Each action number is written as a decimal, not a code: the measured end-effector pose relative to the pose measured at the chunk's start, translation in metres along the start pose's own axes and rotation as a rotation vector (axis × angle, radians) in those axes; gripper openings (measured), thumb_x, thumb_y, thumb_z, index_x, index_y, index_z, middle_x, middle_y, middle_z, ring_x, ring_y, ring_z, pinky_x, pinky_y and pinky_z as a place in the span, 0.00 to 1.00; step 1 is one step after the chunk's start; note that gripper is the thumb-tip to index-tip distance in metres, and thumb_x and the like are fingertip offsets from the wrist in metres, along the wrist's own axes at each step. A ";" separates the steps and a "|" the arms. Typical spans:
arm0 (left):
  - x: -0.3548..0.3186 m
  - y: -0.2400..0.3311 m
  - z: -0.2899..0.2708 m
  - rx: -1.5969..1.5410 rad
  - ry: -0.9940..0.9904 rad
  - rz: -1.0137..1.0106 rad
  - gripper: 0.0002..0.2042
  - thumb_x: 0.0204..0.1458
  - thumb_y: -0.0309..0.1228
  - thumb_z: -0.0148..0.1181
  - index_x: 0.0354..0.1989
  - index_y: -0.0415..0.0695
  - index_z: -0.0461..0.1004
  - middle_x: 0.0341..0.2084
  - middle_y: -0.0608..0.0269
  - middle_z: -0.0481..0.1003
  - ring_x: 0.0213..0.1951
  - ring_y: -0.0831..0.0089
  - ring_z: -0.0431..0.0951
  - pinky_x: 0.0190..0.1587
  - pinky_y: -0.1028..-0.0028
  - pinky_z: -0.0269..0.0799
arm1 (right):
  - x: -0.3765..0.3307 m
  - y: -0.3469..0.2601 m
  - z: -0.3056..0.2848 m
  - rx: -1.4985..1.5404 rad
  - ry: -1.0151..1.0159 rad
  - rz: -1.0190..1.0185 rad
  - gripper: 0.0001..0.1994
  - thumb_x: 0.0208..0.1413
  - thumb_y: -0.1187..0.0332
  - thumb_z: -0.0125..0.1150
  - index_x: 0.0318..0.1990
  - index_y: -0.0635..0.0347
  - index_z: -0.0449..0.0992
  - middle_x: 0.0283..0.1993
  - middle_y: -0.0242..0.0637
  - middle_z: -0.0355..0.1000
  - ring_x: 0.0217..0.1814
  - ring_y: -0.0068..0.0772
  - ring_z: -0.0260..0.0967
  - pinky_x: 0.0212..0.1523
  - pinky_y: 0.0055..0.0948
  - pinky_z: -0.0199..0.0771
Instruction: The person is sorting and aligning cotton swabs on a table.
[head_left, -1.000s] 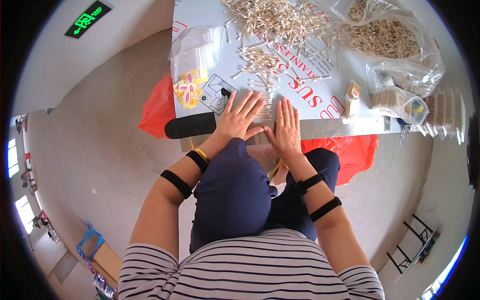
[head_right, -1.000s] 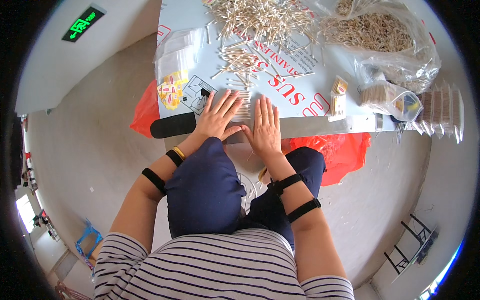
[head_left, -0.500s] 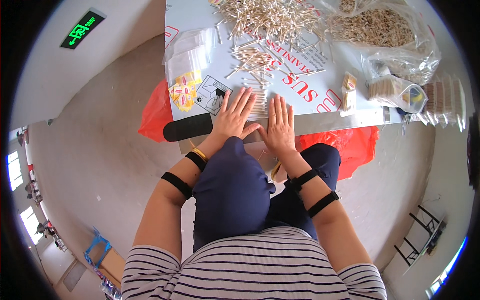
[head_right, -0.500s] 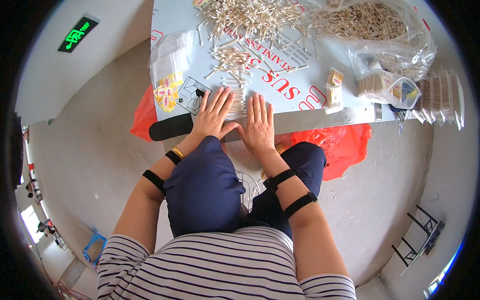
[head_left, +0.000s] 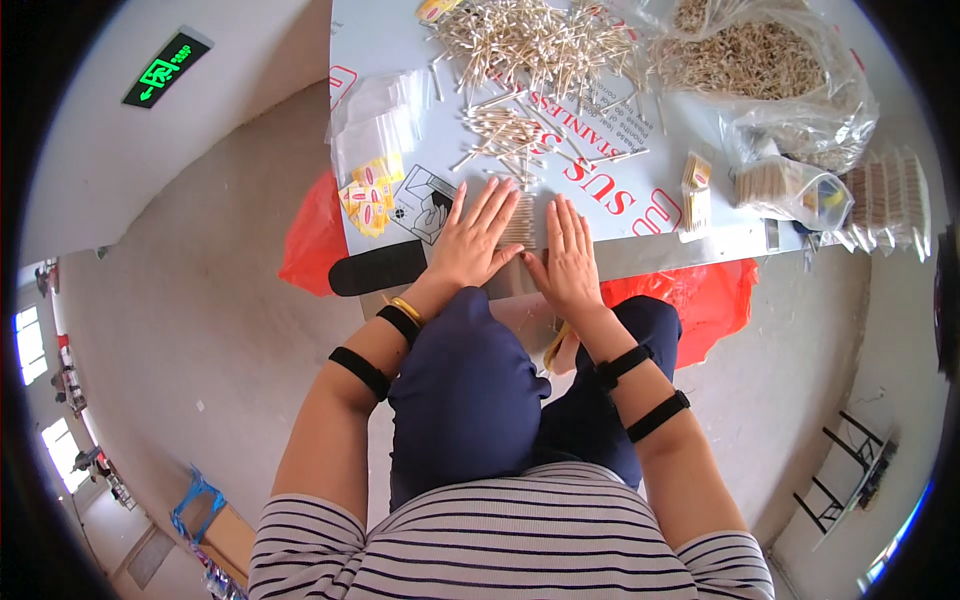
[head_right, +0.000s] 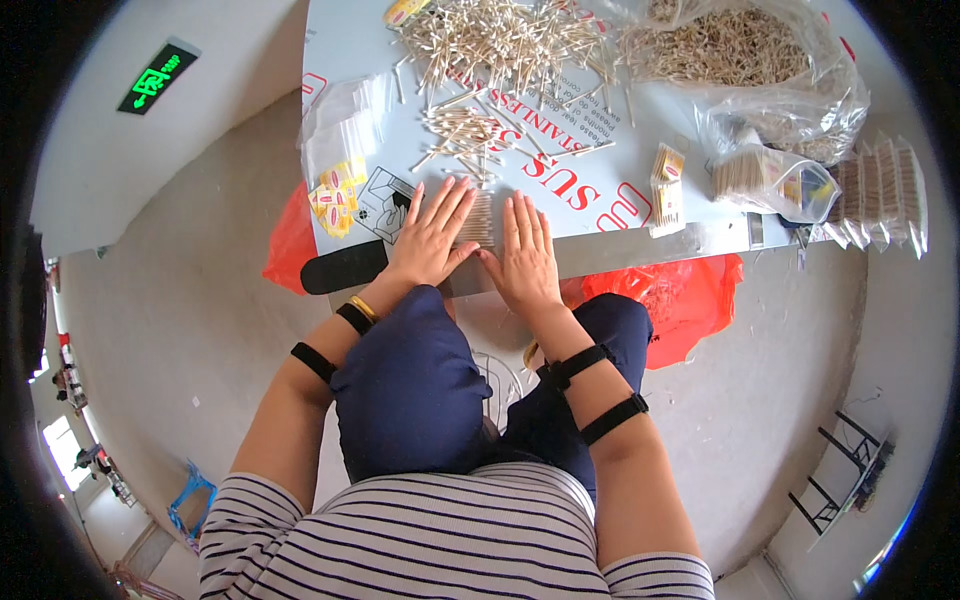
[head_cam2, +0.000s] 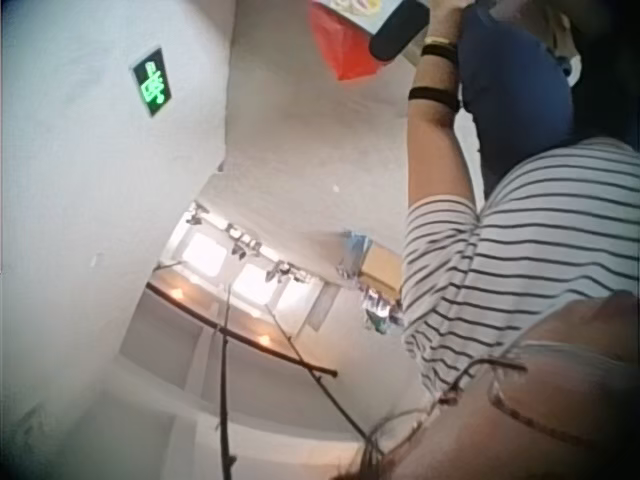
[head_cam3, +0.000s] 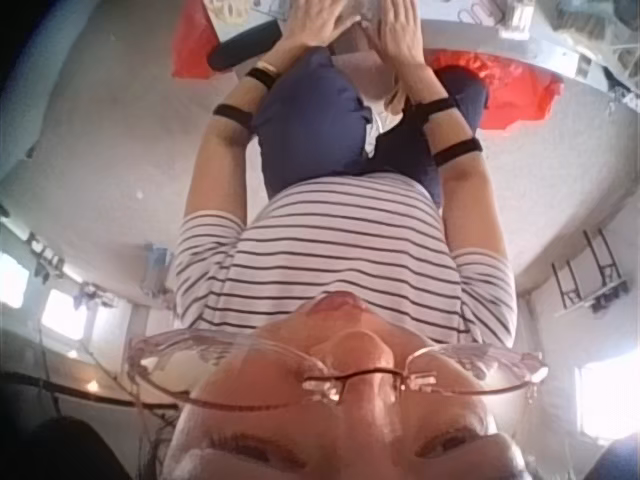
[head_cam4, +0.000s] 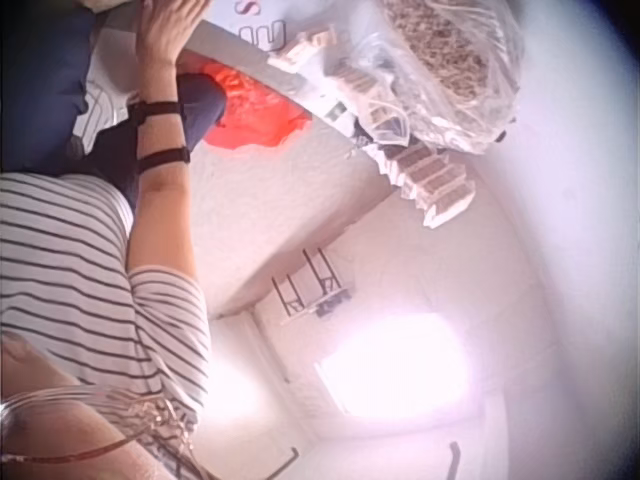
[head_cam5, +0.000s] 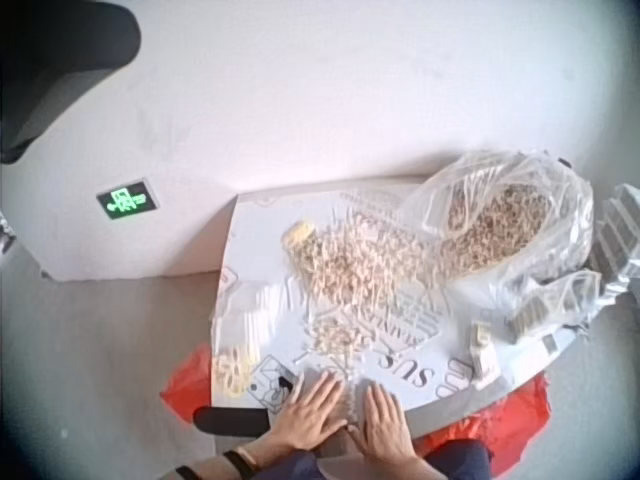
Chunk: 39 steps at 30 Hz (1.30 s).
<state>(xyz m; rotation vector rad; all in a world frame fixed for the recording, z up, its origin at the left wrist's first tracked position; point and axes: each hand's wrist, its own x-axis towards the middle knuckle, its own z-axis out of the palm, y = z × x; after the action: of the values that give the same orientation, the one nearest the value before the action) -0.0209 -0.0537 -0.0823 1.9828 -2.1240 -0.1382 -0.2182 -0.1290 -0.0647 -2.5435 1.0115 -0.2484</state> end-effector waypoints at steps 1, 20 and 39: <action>-0.001 0.001 0.000 0.004 -0.010 0.007 0.40 0.67 0.59 0.43 0.79 0.44 0.50 0.80 0.59 0.49 0.80 0.62 0.45 0.79 0.46 0.34 | 0.000 0.002 -0.001 0.025 0.001 0.014 0.43 0.66 0.51 0.59 0.77 0.72 0.48 0.83 0.53 0.44 0.86 0.48 0.39 0.83 0.49 0.37; 0.012 -0.007 -0.003 -0.086 0.114 -0.010 0.34 0.67 0.51 0.50 0.76 0.43 0.58 0.72 0.57 0.61 0.77 0.62 0.55 0.79 0.48 0.39 | 0.128 0.041 -0.022 0.117 0.015 -0.061 0.10 0.57 0.75 0.59 0.37 0.47 0.84 0.44 0.37 0.75 0.54 0.47 0.71 0.56 0.46 0.72; 0.014 -0.006 -0.002 -0.064 0.115 0.015 0.34 0.68 0.51 0.50 0.73 0.38 0.60 0.71 0.55 0.62 0.76 0.61 0.55 0.79 0.49 0.41 | 0.126 0.081 -0.069 -0.333 -0.092 -0.436 0.02 0.54 0.72 0.64 0.35 0.54 0.77 0.45 0.35 0.69 0.55 0.40 0.67 0.57 0.41 0.69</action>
<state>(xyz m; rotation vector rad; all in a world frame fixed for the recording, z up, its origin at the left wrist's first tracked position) -0.0150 -0.0677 -0.0802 1.8917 -2.0366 -0.0861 -0.1983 -0.2893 -0.0338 -3.0300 0.4835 -0.0815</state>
